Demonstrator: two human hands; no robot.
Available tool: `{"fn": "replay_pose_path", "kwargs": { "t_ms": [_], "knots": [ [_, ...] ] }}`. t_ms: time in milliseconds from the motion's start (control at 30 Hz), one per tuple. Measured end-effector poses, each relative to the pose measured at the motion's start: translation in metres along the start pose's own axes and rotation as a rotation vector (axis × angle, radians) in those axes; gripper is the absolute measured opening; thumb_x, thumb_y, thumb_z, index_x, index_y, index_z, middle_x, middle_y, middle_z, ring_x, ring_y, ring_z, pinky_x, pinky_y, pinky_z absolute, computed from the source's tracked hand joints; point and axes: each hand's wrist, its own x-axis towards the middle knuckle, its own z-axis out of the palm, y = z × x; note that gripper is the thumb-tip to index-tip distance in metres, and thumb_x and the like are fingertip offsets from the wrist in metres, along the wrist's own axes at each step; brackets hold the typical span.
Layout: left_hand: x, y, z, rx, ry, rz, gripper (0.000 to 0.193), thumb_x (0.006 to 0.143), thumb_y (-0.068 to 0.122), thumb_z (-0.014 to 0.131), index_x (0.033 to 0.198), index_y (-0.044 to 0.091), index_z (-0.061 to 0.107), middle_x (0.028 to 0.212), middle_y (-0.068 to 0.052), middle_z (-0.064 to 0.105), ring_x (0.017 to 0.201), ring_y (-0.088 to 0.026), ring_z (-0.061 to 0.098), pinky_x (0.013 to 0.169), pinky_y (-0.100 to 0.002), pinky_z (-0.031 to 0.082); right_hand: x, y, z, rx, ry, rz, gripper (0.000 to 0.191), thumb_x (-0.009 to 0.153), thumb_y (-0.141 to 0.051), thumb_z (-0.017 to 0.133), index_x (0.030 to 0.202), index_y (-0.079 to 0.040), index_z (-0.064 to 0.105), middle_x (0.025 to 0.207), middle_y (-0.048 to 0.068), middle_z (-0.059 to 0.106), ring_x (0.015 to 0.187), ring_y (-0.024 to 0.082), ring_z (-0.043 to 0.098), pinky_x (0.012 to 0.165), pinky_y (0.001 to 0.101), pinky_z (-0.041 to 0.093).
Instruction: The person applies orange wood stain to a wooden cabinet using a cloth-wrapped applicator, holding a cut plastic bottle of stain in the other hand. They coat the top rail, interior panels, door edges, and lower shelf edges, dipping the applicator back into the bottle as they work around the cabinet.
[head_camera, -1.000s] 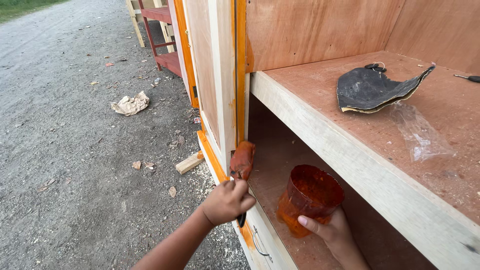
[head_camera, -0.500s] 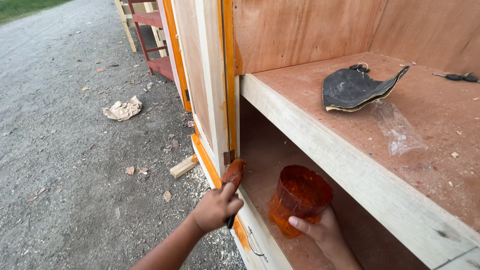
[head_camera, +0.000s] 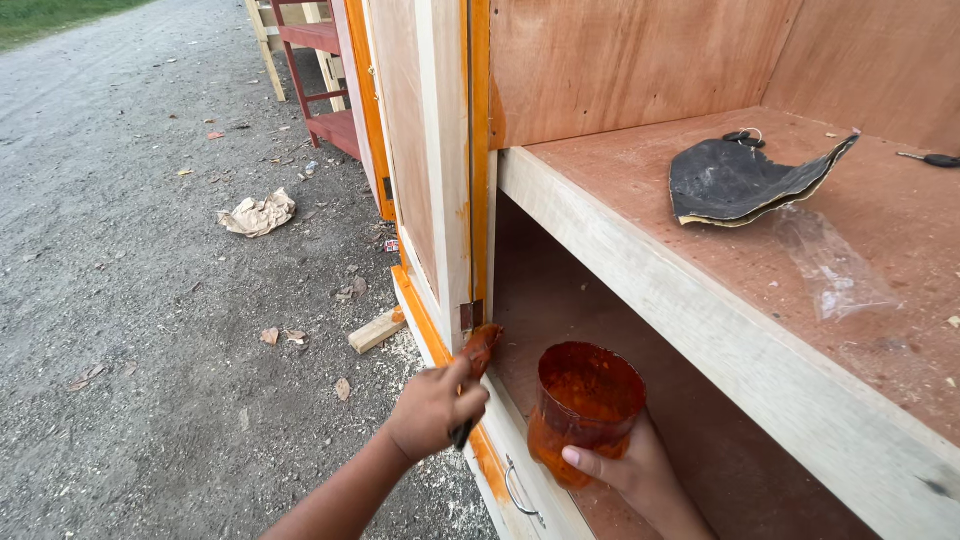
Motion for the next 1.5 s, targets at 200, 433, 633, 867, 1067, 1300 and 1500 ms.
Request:
{"fn": "replay_pose_path", "kwargs": {
  "t_ms": [200,433,633,867,1067,1300,1500],
  "knots": [
    [0.017,-0.009,-0.042,0.053,0.137,-0.179,0.026,0.085,0.029,0.07,0.108,0.015,0.069,0.106,-0.017,0.067,0.088,-0.031,0.07,0.07,-0.042,0.056,0.022,-0.008,0.01,-0.035,0.013,-0.003,0.099,0.063,-0.031,0.09,0.144,-0.005,0.039,0.134,0.016,0.062,0.126,0.028,0.061,0.107,0.0425,0.05],
    [0.018,-0.002,-0.024,-0.079,-0.101,-0.126,0.013,0.096,0.013,0.062,0.107,0.007,0.065,0.113,-0.013,0.072,0.098,-0.029,0.073,0.091,-0.043,0.057,0.024,-0.012,0.008,0.054,0.041,-0.046,0.094,0.065,-0.034,0.088,0.142,-0.001,0.045,0.13,0.018,0.063,0.122,0.029,0.063,0.104,0.0431,0.052],
    [0.015,0.005,-0.011,-0.027,0.022,-0.002,0.016,0.082,0.008,0.066,0.097,0.006,0.062,0.106,-0.018,0.071,0.095,-0.033,0.072,0.084,-0.044,0.056,0.021,-0.009,0.007,0.051,0.047,-0.045,0.095,0.066,-0.035,0.088,0.142,-0.001,0.043,0.13,0.018,0.063,0.122,0.028,0.063,0.105,0.0425,0.051],
    [0.025,0.009,-0.008,-0.013,-0.318,-0.211,0.012,0.084,0.003,0.065,0.094,0.009,0.063,0.09,-0.011,0.066,0.075,-0.025,0.069,0.072,-0.04,0.058,0.018,-0.003,0.003,0.034,0.098,0.012,0.095,0.065,-0.033,0.088,0.142,-0.002,0.042,0.128,0.02,0.063,0.122,0.03,0.063,0.103,0.0434,0.053],
    [0.018,0.003,-0.011,-0.009,0.089,-0.089,0.009,0.089,0.008,0.07,0.09,0.008,0.06,0.093,-0.012,0.068,0.066,-0.019,0.068,0.059,-0.033,0.056,0.018,-0.002,0.005,0.045,0.1,0.019,0.094,0.065,-0.031,0.088,0.142,-0.002,0.042,0.129,0.02,0.063,0.122,0.03,0.063,0.104,0.0434,0.052],
    [0.046,0.003,-0.046,-0.025,0.381,-0.241,0.013,0.094,0.012,0.073,0.092,0.006,0.062,0.087,-0.009,0.067,0.062,-0.02,0.066,0.054,-0.034,0.052,0.013,-0.005,0.008,0.075,0.084,0.041,0.095,0.065,-0.029,0.088,0.143,-0.004,0.041,0.131,0.016,0.062,0.124,0.028,0.062,0.106,0.0424,0.05],
    [0.056,0.006,-0.061,0.142,0.5,-0.061,0.012,0.094,0.011,0.068,0.094,0.003,0.059,0.105,-0.017,0.068,0.081,-0.025,0.069,0.068,-0.035,0.055,0.014,-0.004,0.007,0.086,0.076,0.021,0.091,0.065,-0.028,0.087,0.141,-0.002,0.045,0.13,0.019,0.064,0.123,0.029,0.063,0.105,0.0424,0.051]
  ]
}}
